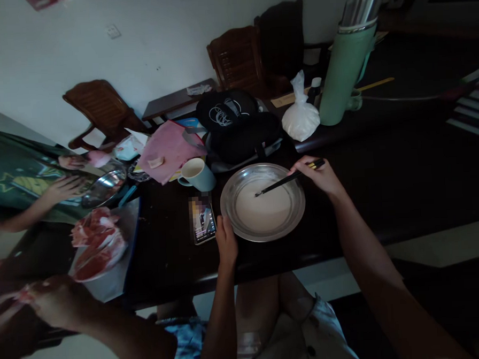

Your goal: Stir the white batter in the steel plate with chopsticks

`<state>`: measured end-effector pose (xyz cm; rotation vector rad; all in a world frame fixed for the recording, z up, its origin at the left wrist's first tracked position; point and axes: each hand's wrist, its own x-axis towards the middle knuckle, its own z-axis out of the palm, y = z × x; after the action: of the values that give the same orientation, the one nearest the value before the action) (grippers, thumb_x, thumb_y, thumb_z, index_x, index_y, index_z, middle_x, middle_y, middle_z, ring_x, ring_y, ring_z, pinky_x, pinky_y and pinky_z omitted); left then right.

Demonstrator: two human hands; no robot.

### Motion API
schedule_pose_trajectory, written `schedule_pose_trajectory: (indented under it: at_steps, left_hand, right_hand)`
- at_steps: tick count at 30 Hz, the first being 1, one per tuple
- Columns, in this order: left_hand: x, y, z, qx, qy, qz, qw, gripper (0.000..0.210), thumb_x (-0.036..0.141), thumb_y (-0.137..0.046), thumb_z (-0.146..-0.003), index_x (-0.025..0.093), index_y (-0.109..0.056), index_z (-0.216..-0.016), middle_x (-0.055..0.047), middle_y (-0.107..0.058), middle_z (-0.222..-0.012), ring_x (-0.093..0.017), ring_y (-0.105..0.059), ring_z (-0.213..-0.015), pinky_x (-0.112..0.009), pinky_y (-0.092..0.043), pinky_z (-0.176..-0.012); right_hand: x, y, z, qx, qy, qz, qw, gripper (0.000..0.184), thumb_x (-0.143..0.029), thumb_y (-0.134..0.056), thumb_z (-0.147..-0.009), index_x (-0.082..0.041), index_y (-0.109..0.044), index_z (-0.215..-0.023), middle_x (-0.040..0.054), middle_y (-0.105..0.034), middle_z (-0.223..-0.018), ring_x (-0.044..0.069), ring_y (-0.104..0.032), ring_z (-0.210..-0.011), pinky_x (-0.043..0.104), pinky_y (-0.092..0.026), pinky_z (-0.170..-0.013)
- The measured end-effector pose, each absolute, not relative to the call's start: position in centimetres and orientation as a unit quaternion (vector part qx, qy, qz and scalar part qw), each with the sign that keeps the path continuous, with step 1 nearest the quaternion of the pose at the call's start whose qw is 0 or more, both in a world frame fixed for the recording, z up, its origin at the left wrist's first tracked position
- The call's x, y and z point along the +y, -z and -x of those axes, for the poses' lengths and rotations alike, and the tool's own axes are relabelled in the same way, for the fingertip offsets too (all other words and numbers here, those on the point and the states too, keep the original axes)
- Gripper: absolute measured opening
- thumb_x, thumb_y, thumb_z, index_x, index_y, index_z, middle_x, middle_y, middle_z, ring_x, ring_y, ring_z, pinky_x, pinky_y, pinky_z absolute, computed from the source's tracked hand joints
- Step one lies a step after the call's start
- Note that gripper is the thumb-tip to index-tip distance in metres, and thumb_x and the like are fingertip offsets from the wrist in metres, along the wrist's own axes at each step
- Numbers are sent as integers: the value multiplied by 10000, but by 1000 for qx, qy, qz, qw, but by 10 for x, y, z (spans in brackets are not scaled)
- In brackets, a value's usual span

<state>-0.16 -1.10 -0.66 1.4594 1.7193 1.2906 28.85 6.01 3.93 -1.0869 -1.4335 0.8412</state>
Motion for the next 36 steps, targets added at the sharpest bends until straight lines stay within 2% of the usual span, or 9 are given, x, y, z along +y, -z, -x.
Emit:
schedule_pose_trajectory:
  at_steps: [4, 9, 12, 16, 22, 25, 29, 32, 36]
  left_hand:
    - [-10, 10, 3, 640, -478, -534, 276, 475, 629, -357, -868, 196, -517, -755, 0, -498, -702, -151, -475, -729, -275, -398, -711]
    - [-10, 9, 2, 637, -477, -536, 284, 480, 648, -351, -862, 207, -467, -714, 19, -444, -658, -136, -432, -670, -269, -376, -661]
    - [-11, 7, 2, 634, -480, -536, 284, 497, 674, -350, -849, 207, -450, -708, 24, -428, -656, -127, -407, -648, -267, -358, -633]
    - [-11, 6, 2, 637, -476, -537, 282, 491, 670, -356, -848, 205, -469, -735, 15, -445, -679, -136, -424, -670, -274, -366, -654]
    - [-11, 7, 2, 636, -472, -538, 288, 481, 647, -340, -868, 204, -477, -739, 13, -460, -681, -137, -437, -676, -272, -375, -665]
    - [-11, 9, 3, 639, -473, -537, 281, 483, 641, -344, -871, 200, -488, -732, 15, -462, -673, -136, -442, -677, -272, -382, -672]
    - [-10, 12, 3, 641, -474, -540, 270, 493, 640, -346, -869, 190, -512, -755, 10, -487, -699, -137, -462, -703, -275, -398, -693]
    - [-10, 12, 3, 644, -476, -534, 271, 496, 643, -348, -865, 190, -510, -743, 12, -477, -687, -133, -454, -688, -269, -401, -671]
    - [-10, 11, 3, 647, -473, -531, 276, 495, 646, -342, -864, 193, -504, -744, 13, -460, -687, -133, -443, -683, -269, -397, -666]
  right_hand:
    - [59, -39, -292, -571, -382, 463, 560, 352, -566, -624, -783, -224, -681, -722, 21, -708, -631, 202, -687, -680, 346, -530, -729]
    - [58, -38, -285, -639, -396, 427, 502, 335, -534, -599, -817, -233, -706, -717, 31, -737, -767, 202, -684, -792, 334, -517, -773]
    - [60, -39, -286, -629, -360, 443, 528, 332, -535, -604, -814, -233, -709, -723, 31, -737, -775, 198, -678, -793, 331, -509, -780]
    - [59, -39, -292, -574, -369, 462, 567, 330, -536, -615, -806, -224, -688, -727, 23, -714, -650, 198, -685, -697, 341, -518, -750]
    - [58, -39, -285, -627, -415, 421, 507, 315, -507, -611, -821, -223, -706, -721, 30, -738, -746, 193, -693, -767, 315, -515, -756]
    - [60, -39, -286, -626, -373, 435, 530, 310, -499, -605, -828, -225, -711, -731, 29, -741, -768, 191, -687, -794, 312, -506, -776]
    - [60, -38, -292, -571, -372, 457, 571, 299, -496, -621, -819, -220, -686, -727, 13, -713, -639, 183, -686, -682, 310, -511, -723]
    - [58, -38, -290, -590, -415, 436, 539, 302, -493, -611, -828, -221, -686, -721, 13, -717, -647, 181, -687, -664, 307, -514, -698]
    - [58, -40, -283, -641, -397, 414, 510, 304, -489, -607, -831, -228, -706, -712, 27, -739, -759, 193, -689, -777, 315, -510, -754]
